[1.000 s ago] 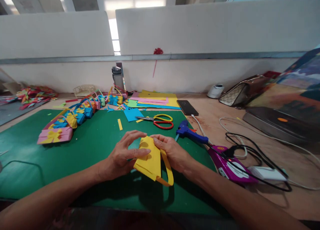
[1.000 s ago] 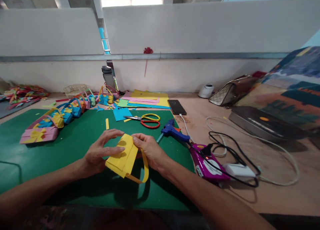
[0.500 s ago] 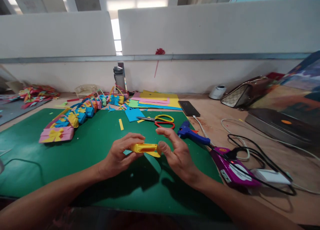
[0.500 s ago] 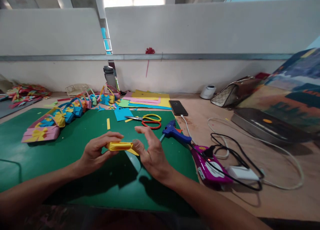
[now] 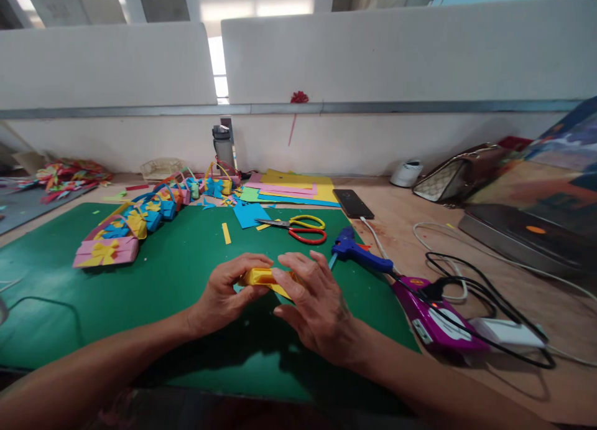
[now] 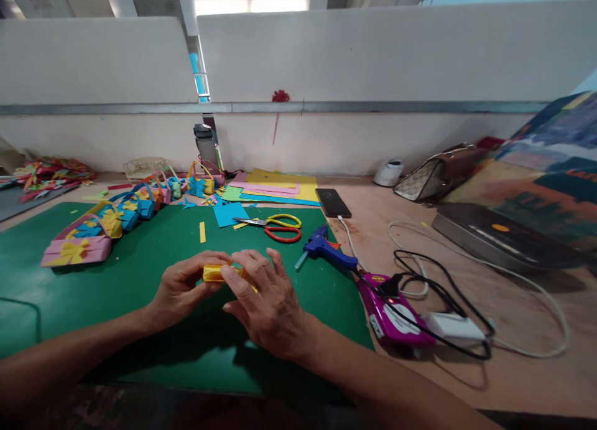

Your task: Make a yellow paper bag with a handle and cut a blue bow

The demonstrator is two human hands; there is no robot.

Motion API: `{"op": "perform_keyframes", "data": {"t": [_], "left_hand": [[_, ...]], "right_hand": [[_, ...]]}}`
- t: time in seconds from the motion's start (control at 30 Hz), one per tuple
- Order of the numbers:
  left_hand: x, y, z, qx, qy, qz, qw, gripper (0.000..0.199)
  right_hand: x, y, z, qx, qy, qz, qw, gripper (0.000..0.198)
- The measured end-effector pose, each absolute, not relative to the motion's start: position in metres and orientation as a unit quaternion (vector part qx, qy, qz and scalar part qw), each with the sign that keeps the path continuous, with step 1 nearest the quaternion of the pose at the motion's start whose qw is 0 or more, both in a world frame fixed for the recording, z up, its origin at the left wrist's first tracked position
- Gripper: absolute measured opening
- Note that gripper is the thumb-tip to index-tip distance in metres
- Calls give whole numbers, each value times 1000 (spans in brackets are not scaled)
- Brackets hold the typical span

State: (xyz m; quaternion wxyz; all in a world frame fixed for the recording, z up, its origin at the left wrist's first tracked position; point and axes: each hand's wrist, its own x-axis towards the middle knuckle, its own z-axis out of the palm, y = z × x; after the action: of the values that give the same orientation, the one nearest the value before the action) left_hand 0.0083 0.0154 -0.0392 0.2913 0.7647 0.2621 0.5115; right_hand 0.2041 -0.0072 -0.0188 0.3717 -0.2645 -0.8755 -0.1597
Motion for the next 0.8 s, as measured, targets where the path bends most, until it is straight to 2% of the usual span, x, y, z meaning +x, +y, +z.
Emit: {"op": "perform_keyframes", "data": {"t": [0.17,0.33,0.8], "left_hand": [[9,14,-40,763,262,510,299,24],[10,14,-40,772,247,519,272,20],[9,15,-45,803,223,501,233,25]], "right_hand": [[203,-11,-22,-260,-869,-187,376,34],[202,-14,-22,-279,-868,-183,367,33],[197,-15,-23,-291,-879,-178,333,32]]}}
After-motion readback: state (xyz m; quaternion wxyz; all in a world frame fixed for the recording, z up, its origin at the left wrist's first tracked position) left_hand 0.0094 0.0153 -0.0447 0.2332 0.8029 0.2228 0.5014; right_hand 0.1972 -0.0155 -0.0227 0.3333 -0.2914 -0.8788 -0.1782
